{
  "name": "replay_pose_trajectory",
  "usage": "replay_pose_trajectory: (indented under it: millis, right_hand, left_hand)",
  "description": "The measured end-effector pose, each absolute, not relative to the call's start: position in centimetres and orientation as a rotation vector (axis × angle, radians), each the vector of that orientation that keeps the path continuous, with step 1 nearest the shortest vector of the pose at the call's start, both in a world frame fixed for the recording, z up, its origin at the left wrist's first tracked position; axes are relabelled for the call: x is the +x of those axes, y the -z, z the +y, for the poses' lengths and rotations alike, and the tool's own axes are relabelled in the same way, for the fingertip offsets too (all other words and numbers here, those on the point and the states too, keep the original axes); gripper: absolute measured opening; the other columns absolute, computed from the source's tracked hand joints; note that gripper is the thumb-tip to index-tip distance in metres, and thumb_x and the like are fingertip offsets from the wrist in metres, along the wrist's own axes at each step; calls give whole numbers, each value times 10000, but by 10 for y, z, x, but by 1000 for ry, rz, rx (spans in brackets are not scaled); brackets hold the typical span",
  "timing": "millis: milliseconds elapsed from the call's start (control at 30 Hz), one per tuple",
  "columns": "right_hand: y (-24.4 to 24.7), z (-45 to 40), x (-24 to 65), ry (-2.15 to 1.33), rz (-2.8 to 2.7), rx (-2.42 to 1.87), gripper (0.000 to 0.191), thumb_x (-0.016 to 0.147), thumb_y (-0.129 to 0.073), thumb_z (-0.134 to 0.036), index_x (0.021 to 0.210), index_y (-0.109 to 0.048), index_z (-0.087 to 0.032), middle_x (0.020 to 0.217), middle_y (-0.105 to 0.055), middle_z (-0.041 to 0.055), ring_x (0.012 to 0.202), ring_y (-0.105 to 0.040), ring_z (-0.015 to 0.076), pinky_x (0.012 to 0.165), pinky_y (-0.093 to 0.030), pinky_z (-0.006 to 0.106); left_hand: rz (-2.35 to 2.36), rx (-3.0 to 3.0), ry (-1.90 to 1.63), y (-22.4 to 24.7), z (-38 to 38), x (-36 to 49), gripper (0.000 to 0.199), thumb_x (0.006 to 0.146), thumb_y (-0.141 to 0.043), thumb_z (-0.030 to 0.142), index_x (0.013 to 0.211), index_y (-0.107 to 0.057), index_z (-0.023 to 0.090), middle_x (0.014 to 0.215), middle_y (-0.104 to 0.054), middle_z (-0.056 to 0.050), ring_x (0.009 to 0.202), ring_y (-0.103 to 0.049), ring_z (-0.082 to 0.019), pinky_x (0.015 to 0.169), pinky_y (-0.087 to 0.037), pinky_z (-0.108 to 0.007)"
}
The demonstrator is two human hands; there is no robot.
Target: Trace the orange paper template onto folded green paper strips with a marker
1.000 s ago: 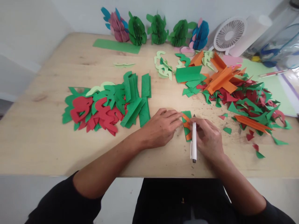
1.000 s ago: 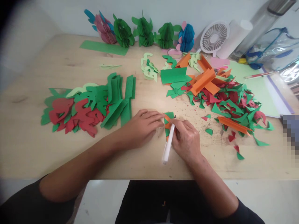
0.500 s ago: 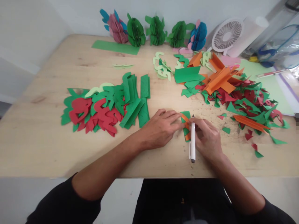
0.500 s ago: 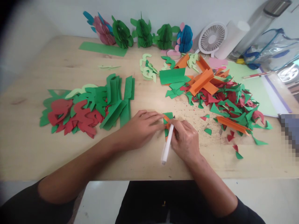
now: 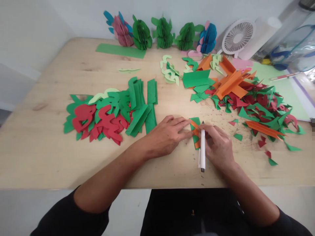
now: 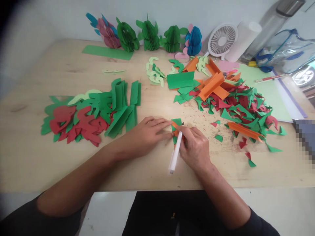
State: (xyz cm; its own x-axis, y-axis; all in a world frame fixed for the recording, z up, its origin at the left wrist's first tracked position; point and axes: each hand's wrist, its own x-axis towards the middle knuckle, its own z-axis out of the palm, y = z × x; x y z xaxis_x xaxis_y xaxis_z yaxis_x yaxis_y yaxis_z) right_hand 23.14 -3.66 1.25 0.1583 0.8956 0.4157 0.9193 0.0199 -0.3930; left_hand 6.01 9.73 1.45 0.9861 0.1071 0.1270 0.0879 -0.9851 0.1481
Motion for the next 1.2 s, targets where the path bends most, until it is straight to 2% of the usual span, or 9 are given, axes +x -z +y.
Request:
replay_pose_trajectory:
  millis: [200, 367, 500, 767, 967, 1100, 1200]
  right_hand:
    - [-12, -36, 231, 69, -1710, -1859, 187, 866, -505, -140, 991, -637, -185, 758, -688, 37, 656, -617, 167, 619, -482, 282]
    - [-12, -36, 232, 66, -1705, -1865, 191, 865, -502, -151, 992, -637, -197, 778, -693, 39, 665, -625, 169, 628, -491, 290]
    - [-13, -37, 233, 58, -1717, -1861, 207, 857, -504, -140, 1002, -637, -205, 733, -676, 21, 638, -618, 163, 606, -492, 283]
    - [-24, -39, 236, 67, -1942, -1798, 240, 920, -451, -128, 1077, -630, -162, 799, -707, 61, 774, -645, 205, 661, -516, 310]
    - [-25, -36, 253, 165, -2231, -1607, 266, 942, -457, -119, 1145, -625, -164, 821, -714, 57, 773, -634, 191, 720, -532, 323]
    - [-20, -35, 261, 165, -2234, -1536, 304, 930, -478, -104, 1179, -631, -186, 827, -721, 55, 777, -653, 191, 708, -542, 332]
    - [-16, -35, 263, 155, -2227, -1505, 306, 925, -499, -94, 1200, -616, -160, 877, -730, 74, 802, -655, 199, 718, -548, 344]
  left_hand:
    - [186, 2995, -234, -15, 96, 59, 340, 975, -459, 159, 1256, -604, 283, 1448, -502, -73, 1326, -433, -291, 1026, -356, -439]
    - [124, 2945, -236, -16, 97, 60, 329, 1001, -389, 167, 1237, -605, 244, 1412, -542, -43, 1302, -442, -258, 984, -354, -407]
    - [112, 2923, -212, -17, 99, 60, 331, 994, -381, 155, 1236, -597, 226, 1402, -553, -43, 1284, -451, -251, 965, -338, -403]
    - [115, 2926, -192, -20, 99, 60, 357, 1002, -374, 160, 1285, -574, 246, 1413, -548, -35, 1299, -438, -250, 980, -326, -406]
    - [113, 2898, -179, -20, 99, 59, 382, 994, -356, 161, 1301, -572, 229, 1423, -540, -43, 1314, -427, -262, 983, -335, -425]
    - [114, 2878, -151, -19, 100, 59, 403, 975, -372, 153, 1327, -551, 230, 1435, -527, -49, 1339, -406, -270, 1001, -332, -429]
    - [106, 2865, -152, -19, 101, 58, 401, 973, -371, 166, 1332, -542, 221, 1440, -522, -57, 1345, -405, -280, 1020, -326, -443]
